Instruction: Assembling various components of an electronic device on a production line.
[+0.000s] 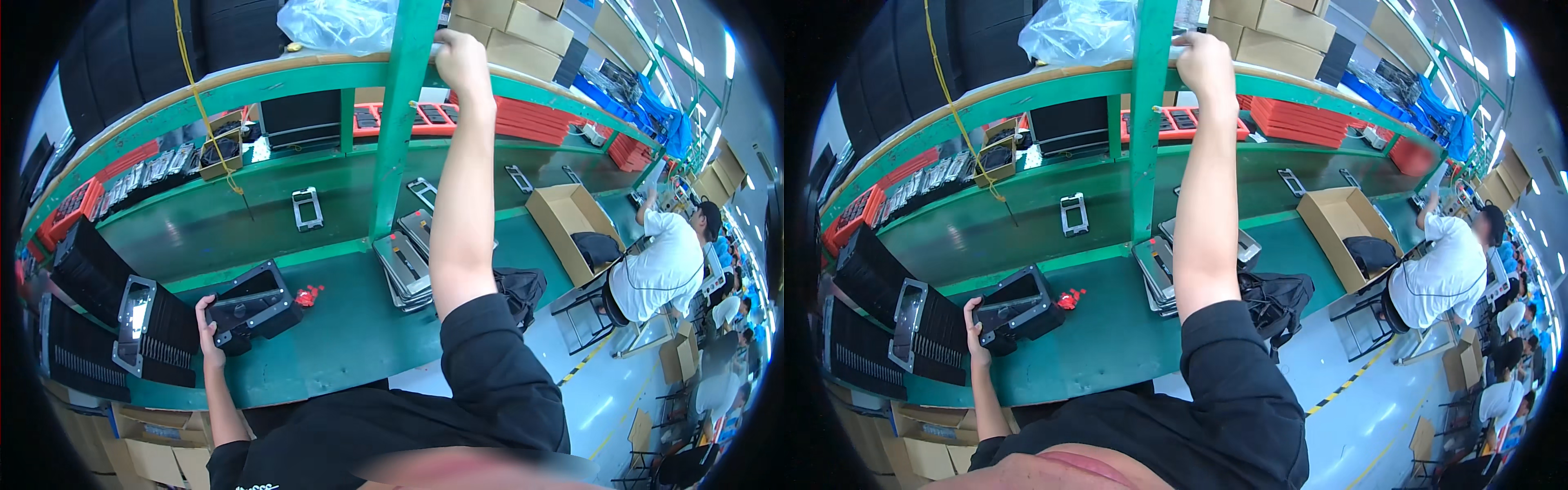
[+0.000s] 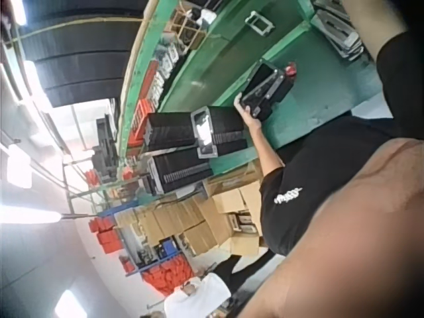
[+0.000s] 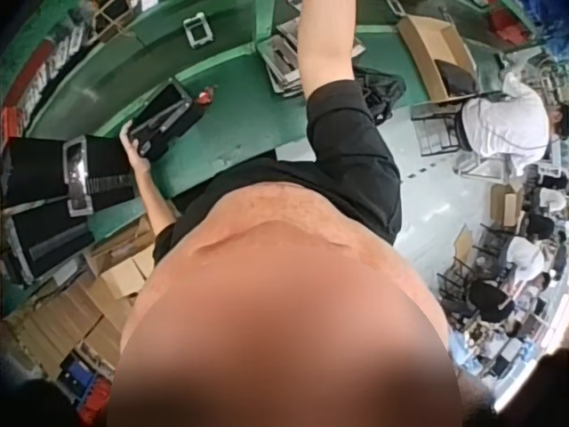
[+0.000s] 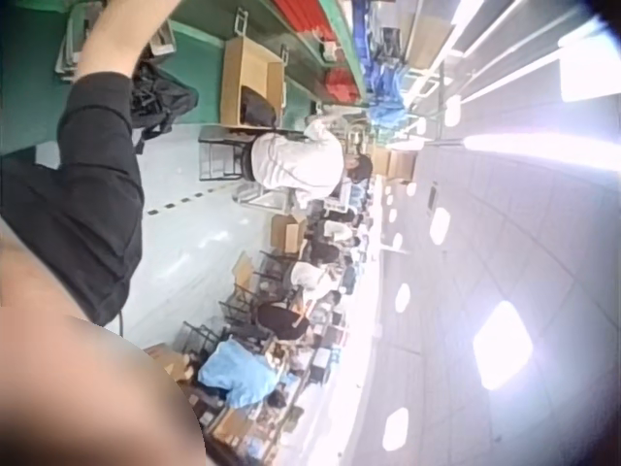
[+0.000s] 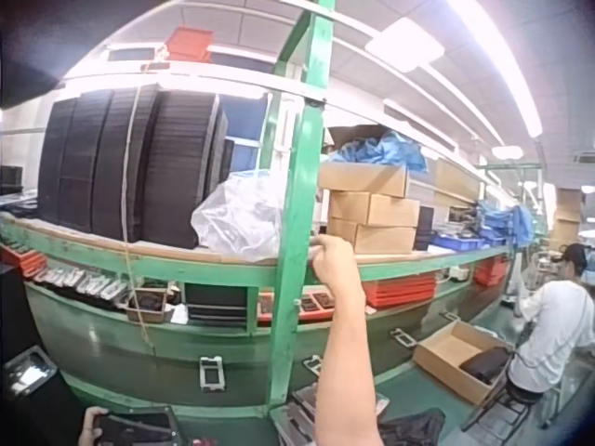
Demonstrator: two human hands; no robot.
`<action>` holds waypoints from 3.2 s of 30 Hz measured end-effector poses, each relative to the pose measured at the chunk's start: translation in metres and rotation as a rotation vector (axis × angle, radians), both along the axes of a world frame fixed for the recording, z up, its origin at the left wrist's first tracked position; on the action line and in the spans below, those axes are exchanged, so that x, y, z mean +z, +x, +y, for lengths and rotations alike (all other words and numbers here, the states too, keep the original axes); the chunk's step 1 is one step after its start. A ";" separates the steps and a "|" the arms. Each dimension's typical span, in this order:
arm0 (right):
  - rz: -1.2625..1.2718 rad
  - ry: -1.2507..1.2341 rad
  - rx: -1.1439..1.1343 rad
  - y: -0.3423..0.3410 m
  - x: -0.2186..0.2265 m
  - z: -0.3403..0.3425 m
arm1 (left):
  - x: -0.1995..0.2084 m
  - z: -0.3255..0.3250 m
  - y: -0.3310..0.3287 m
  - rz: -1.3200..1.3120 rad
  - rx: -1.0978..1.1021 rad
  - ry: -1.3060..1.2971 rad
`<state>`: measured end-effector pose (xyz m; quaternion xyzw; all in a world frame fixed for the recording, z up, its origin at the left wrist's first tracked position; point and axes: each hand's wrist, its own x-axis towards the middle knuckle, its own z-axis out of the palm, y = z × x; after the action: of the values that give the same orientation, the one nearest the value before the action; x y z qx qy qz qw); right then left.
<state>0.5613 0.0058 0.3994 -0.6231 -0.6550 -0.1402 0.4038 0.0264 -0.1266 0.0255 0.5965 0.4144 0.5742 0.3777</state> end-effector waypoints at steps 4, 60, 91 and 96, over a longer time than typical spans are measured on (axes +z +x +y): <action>0.047 0.252 0.059 0.017 -0.035 -0.029 | 0.001 0.009 0.004 -0.027 -0.042 0.004; 0.701 0.283 0.626 -0.201 -0.222 0.014 | 0.012 0.002 0.015 -0.070 -0.022 0.005; 0.412 -0.626 0.140 -0.209 -0.254 -0.129 | 0.045 0.004 -0.013 0.327 -0.115 0.016; 0.234 -0.839 0.133 -0.159 -0.294 -0.145 | 0.082 -0.004 -0.026 0.584 -0.187 0.012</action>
<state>0.4028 -0.1388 0.1053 -0.7014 -0.6437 0.2357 0.1955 0.0004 -0.1308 0.1079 0.7742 0.4454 0.3437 0.2901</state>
